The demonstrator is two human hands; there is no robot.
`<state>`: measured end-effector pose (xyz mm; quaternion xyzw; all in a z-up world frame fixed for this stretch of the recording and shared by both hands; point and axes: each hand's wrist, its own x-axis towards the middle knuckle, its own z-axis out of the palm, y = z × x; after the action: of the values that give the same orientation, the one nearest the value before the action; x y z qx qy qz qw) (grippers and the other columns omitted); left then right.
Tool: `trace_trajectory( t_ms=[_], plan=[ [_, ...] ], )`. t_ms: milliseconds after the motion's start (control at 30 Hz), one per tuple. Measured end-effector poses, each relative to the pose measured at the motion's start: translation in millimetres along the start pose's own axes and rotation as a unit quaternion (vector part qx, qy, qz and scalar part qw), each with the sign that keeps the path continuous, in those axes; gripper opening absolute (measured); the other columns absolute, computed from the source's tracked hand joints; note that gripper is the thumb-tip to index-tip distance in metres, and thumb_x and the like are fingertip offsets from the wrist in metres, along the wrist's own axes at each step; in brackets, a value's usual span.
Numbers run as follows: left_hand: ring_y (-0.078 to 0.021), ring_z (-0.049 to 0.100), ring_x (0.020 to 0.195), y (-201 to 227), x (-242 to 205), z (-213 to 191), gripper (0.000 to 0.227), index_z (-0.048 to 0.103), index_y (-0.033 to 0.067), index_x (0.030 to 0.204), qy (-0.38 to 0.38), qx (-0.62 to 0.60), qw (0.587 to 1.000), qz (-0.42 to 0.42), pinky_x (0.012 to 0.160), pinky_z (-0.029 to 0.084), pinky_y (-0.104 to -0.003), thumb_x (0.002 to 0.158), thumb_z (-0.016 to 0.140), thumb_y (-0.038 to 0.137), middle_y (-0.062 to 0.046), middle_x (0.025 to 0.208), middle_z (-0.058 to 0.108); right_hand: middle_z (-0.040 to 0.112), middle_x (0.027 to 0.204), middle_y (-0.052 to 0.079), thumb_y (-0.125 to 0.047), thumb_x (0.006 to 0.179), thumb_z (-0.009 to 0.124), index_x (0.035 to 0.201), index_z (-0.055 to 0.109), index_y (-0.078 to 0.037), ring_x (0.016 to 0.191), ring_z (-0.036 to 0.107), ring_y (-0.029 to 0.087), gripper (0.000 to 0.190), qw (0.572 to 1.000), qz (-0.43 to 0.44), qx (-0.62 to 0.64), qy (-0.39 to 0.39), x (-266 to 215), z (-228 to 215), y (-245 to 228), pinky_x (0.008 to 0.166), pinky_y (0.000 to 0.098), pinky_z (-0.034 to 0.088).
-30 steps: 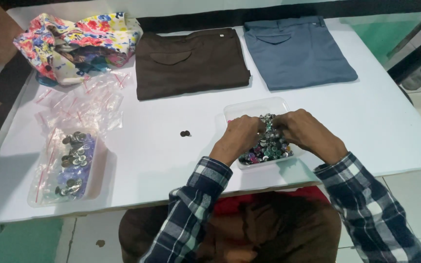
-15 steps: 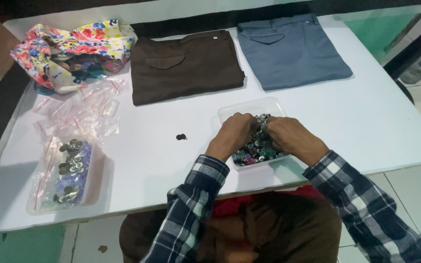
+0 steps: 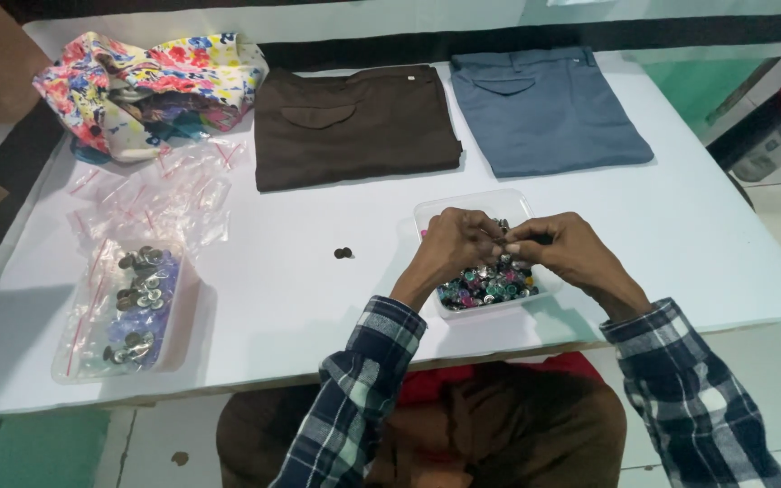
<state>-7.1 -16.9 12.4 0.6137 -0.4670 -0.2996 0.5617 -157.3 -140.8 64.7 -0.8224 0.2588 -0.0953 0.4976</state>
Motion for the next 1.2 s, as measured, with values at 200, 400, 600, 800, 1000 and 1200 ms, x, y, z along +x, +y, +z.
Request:
trace_trajectory(
  t_ms=[200,400,600,800,1000,1200],
  plan=[
    [-0.0253,0.077,0.076,2,0,-2,0.022,0.073,-0.0041,0.108,0.000,-0.176,0.983,-0.055,0.067,0.067,-0.031,0.087,0.072,0.001,-0.023,0.086,0.076,0.074,0.088,0.026,0.002,0.088,0.073,0.107,0.075,0.008,0.084,0.070,0.024,0.020,0.994,-0.001,0.110,0.021,2,4,18,0.073,0.0362,0.063],
    [-0.0300,0.076,0.080,-1,5,4,0.025,0.069,-0.0086,0.109,0.025,-0.210,0.974,-0.081,0.070,0.067,-0.036,0.084,0.074,-0.003,-0.027,0.092,0.074,0.073,0.088,0.025,0.002,0.089,0.073,0.107,0.072,0.011,0.083,0.073,0.024,0.020,0.982,-0.019,0.183,0.054,4,8,23,0.074,0.0339,0.065],
    [-0.0284,0.076,0.077,12,-6,-2,0.023,0.072,-0.0065,0.106,0.063,-0.185,0.981,-0.005,0.065,0.068,-0.031,0.083,0.075,-0.004,-0.026,0.086,0.074,0.072,0.089,0.029,0.003,0.088,0.075,0.105,0.075,0.008,0.080,0.072,0.030,0.018,0.987,-0.085,0.081,0.114,-11,20,-9,0.069,0.0360,0.064],
    [-0.0169,0.074,0.083,62,-69,-44,0.023,0.074,0.0002,0.108,0.125,-0.187,0.971,0.082,0.071,0.066,-0.024,0.085,0.078,-0.001,-0.017,0.090,0.076,0.073,0.096,0.024,0.005,0.089,0.075,0.103,0.076,0.004,0.084,0.076,0.032,0.013,0.975,-0.151,0.072,0.149,-51,64,-94,0.070,0.0379,0.065],
    [-0.0176,0.076,0.085,39,-131,-100,0.023,0.077,0.0013,0.108,0.217,-0.125,0.966,0.062,0.074,0.066,-0.026,0.085,0.079,0.001,-0.016,0.089,0.078,0.077,0.090,0.016,0.002,0.089,0.076,0.094,0.081,-0.007,0.074,0.076,0.027,0.011,0.958,-0.211,0.075,0.177,-42,153,-106,0.063,0.0332,0.065],
    [-0.0050,0.068,0.072,-36,-143,-131,0.021,0.082,0.0134,0.102,0.297,-0.032,0.954,-0.021,0.058,0.057,-0.018,0.083,0.080,0.004,-0.008,0.076,0.078,0.078,0.094,0.012,-0.005,0.086,0.080,0.096,0.082,-0.012,0.080,0.076,0.026,0.012,0.973,-0.163,0.053,0.152,22,232,-38,0.064,0.0321,0.065]
  ],
)
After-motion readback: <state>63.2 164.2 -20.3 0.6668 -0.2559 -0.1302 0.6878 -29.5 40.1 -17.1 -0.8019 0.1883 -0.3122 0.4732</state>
